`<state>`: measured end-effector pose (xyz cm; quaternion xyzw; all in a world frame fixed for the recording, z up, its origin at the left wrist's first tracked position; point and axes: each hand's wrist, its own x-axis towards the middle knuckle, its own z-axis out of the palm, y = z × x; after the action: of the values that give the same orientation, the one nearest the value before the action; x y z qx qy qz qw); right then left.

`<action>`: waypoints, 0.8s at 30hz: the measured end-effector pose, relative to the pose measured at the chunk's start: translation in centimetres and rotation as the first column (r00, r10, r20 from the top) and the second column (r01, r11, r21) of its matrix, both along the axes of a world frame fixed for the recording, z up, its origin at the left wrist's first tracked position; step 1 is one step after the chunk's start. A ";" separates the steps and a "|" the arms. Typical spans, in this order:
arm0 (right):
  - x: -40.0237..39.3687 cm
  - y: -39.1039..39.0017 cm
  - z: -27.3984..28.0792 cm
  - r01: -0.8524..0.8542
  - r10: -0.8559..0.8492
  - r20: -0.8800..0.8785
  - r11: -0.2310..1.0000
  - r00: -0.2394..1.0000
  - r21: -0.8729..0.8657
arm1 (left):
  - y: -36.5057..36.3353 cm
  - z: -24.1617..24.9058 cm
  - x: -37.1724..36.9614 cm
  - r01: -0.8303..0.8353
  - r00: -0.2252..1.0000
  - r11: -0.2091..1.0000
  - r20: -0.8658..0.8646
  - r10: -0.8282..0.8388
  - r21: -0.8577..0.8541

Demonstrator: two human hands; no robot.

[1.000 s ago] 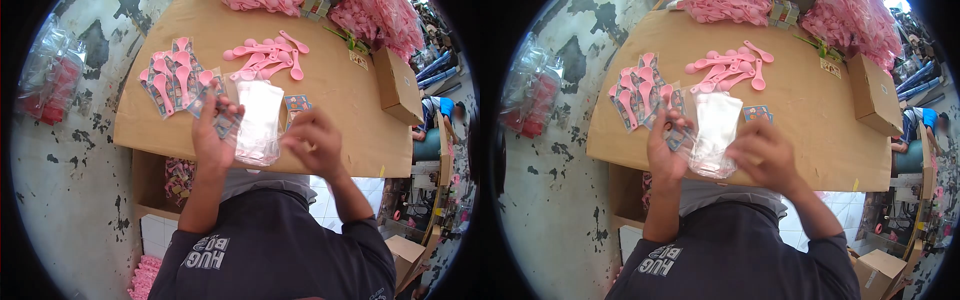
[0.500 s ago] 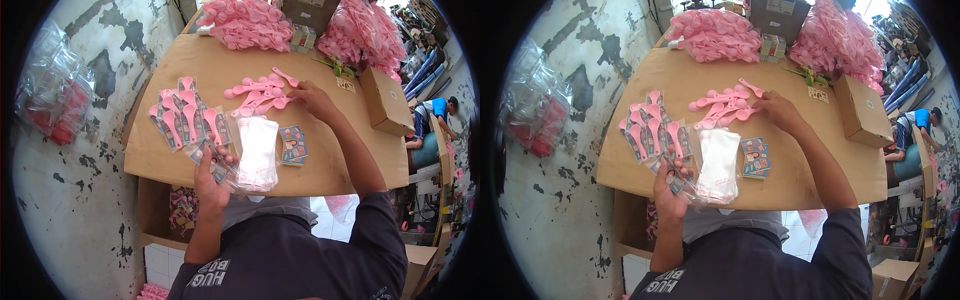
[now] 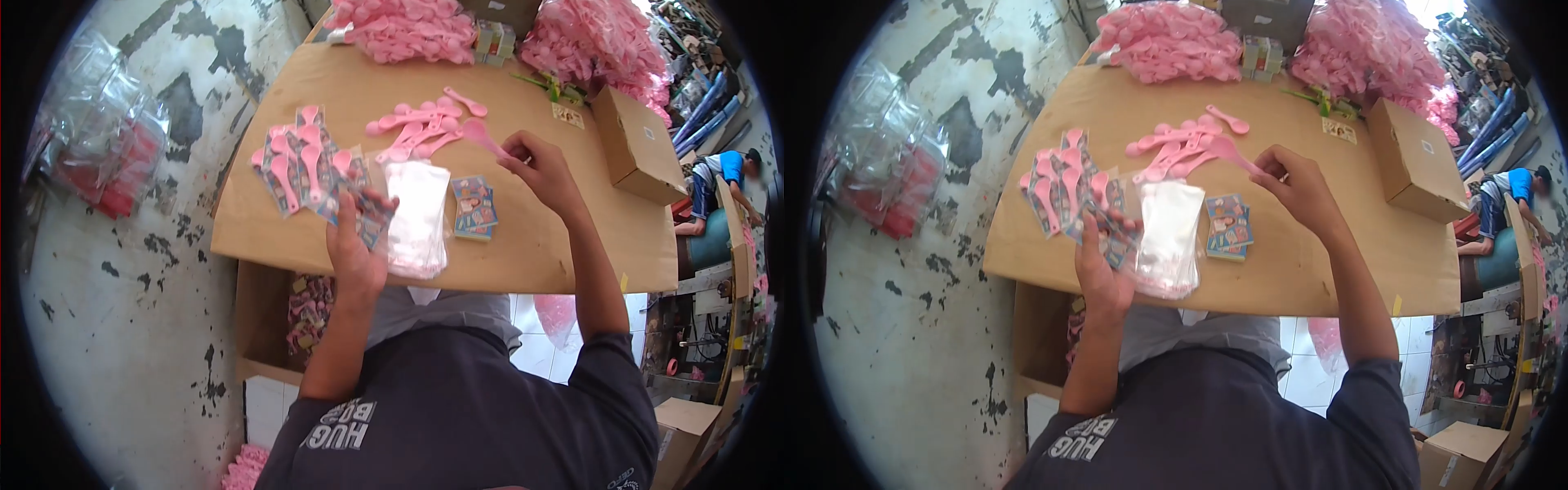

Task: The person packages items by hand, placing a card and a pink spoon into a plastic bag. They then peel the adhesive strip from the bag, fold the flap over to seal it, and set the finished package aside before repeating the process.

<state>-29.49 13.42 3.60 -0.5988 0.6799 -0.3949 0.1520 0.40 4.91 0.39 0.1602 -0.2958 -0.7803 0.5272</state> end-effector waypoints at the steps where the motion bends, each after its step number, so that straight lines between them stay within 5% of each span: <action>1: 1.8 1.6 0.3 0.055 -0.042 0.158 0.996 0.986 -0.074 | -0.1 0.6 -0.1 -0.025 0.997 0.999 -0.079 0.023 -0.027; 2: 3.5 3.4 0.6 0.048 -0.035 0.167 0.996 0.985 -0.075 | -0.5 1.0 -0.4 -0.049 0.985 0.997 -0.165 0.039 -0.061; 4: 6.8 7.1 0.6 0.011 -0.061 0.538 0.995 0.841 0.095 | -1.0 1.6 -0.9 -0.069 0.973 0.994 -0.224 0.050 -0.079; 9: 11.8 11.7 -2.2 -0.111 -0.026 0.776 0.986 0.630 0.124 | 0.5 2.9 -2.0 -0.062 0.957 0.977 -0.291 0.001 -0.202; 17: 13.0 11.3 -1.6 -0.041 0.065 0.778 0.998 0.624 -0.051 | 4.4 1.7 -4.7 0.118 0.982 0.982 -0.128 -0.138 -0.149; 22: 13.9 10.0 -1.8 -0.023 0.163 0.901 0.986 0.402 -0.168 | 5.3 1.1 -4.9 0.199 0.965 0.980 -0.170 -0.201 -0.031; 24: 14.1 9.4 -2.3 0.005 0.111 0.883 0.992 0.456 -0.127 | 5.7 0.8 -4.8 0.244 0.952 0.969 -0.196 -0.233 0.033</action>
<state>-15.39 22.85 1.28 -0.3339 0.4593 -0.6811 0.4622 -4.36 10.65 1.17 0.0627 -0.2387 -0.8581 0.4503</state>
